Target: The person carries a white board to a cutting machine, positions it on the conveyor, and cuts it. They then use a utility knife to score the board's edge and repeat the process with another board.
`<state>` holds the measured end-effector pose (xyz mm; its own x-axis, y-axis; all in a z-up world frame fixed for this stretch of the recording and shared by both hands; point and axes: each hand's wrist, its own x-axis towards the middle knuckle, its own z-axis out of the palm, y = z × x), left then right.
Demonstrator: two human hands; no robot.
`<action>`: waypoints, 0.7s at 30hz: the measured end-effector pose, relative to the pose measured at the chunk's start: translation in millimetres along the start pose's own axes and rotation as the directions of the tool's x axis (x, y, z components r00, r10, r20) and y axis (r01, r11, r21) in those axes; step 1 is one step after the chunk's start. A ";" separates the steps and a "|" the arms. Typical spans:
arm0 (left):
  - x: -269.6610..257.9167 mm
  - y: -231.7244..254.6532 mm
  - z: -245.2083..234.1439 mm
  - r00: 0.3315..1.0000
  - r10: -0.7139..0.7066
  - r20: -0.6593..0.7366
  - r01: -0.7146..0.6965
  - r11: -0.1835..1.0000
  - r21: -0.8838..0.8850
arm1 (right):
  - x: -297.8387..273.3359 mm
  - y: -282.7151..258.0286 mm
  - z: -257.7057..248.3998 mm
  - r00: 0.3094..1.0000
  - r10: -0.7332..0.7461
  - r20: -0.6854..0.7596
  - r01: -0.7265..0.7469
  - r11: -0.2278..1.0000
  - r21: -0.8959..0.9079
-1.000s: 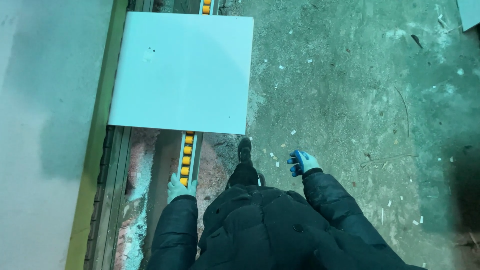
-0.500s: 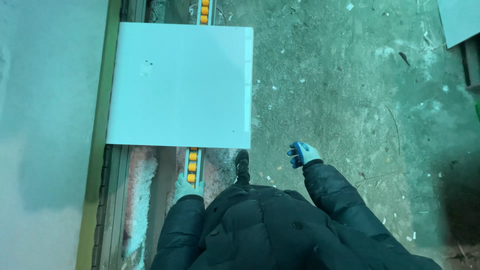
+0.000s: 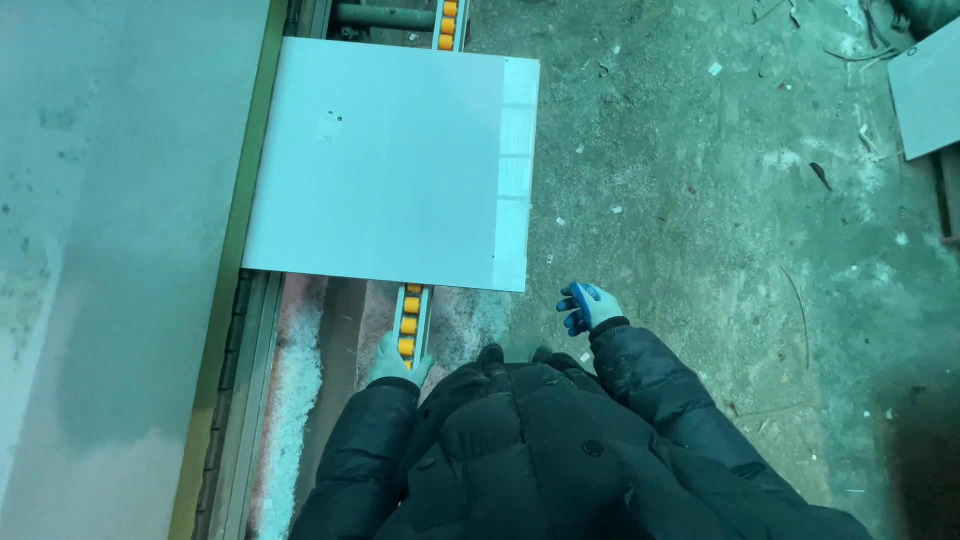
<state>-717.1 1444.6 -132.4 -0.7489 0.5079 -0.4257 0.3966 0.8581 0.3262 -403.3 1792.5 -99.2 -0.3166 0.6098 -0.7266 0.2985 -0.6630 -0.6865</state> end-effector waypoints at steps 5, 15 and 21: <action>53.6 32.8 0.7 1.000 -0.009 -0.004 0.009 0.998 0.058 | 33.7 -29.5 -19.3 0.998 0.061 -0.033 -0.059 0.997 0.044; 148.6 144.4 -37.3 0.974 -0.217 0.063 0.205 0.967 0.154 | 187.2 -112.9 -68.1 0.993 0.117 0.019 -0.119 0.989 0.090; 212.5 194.3 -31.8 0.950 -0.294 -0.108 0.309 0.935 0.172 | 272.6 -250.3 -92.5 0.999 0.011 0.049 -0.012 1.000 0.011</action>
<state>-816.1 1716.9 -132.7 -0.8852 0.2223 -0.4088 0.2313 0.9725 0.0281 -481.0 2164.9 -127.9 -0.3568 0.5804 -0.7320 0.2922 -0.6750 -0.6775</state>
